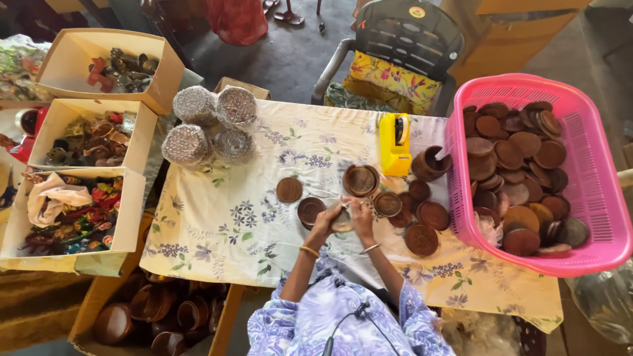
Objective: Clean and inspect circular wooden pieces and small containers at a workshop table.
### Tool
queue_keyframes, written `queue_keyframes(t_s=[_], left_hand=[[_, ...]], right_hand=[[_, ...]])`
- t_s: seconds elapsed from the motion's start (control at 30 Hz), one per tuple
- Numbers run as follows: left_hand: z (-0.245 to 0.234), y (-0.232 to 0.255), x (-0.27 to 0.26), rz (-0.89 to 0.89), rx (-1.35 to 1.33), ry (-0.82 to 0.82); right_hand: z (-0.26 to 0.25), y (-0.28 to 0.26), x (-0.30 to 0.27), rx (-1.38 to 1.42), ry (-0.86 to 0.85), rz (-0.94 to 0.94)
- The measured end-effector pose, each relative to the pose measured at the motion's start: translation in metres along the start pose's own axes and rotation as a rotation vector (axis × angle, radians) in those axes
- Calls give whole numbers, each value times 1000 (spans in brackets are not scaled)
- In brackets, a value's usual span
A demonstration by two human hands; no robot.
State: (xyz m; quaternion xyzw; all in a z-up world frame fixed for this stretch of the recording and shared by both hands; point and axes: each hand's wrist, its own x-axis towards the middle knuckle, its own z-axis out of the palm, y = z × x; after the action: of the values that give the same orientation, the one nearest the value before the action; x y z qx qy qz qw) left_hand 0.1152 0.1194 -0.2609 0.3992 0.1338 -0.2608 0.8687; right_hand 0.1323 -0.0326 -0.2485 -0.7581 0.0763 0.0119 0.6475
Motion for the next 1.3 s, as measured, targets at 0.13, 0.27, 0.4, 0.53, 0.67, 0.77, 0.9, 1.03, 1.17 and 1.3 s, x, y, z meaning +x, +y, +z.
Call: queue_keyframes(t_s=[0.13, 0.27, 0.4, 0.53, 0.67, 0.77, 0.9, 1.03, 1.17, 1.3], left_hand=[[4, -19, 21, 180, -137, 193], [-1, -15, 25, 279, -318, 278], [-7, 8, 5, 111, -157, 150], [-15, 0, 2, 6, -92, -84], [-18, -19, 23, -26, -24, -146], [11, -22, 20, 75, -88, 136], [24, -16, 18, 292, -276, 319], [-9, 2, 3, 2, -188, 66], [-23, -15, 19, -132, -112, -120], [-8, -38, 41, 157, 33, 160]], right_hand=[[36, -70, -46, -214, 137, -472], [42, -98, -61, -310, 186, -665], [17, -89, -35, -185, 133, -495], [-23, -20, 10, 149, -282, -71], [-22, -8, 14, 145, -266, -19], [3, -42, -12, 34, 46, -214], [16, -96, -34, -52, 229, -447], [-18, -65, -2, 32, -42, -144], [-24, -23, 10, 244, -286, 21], [3, -61, -16, -174, 146, -58]])
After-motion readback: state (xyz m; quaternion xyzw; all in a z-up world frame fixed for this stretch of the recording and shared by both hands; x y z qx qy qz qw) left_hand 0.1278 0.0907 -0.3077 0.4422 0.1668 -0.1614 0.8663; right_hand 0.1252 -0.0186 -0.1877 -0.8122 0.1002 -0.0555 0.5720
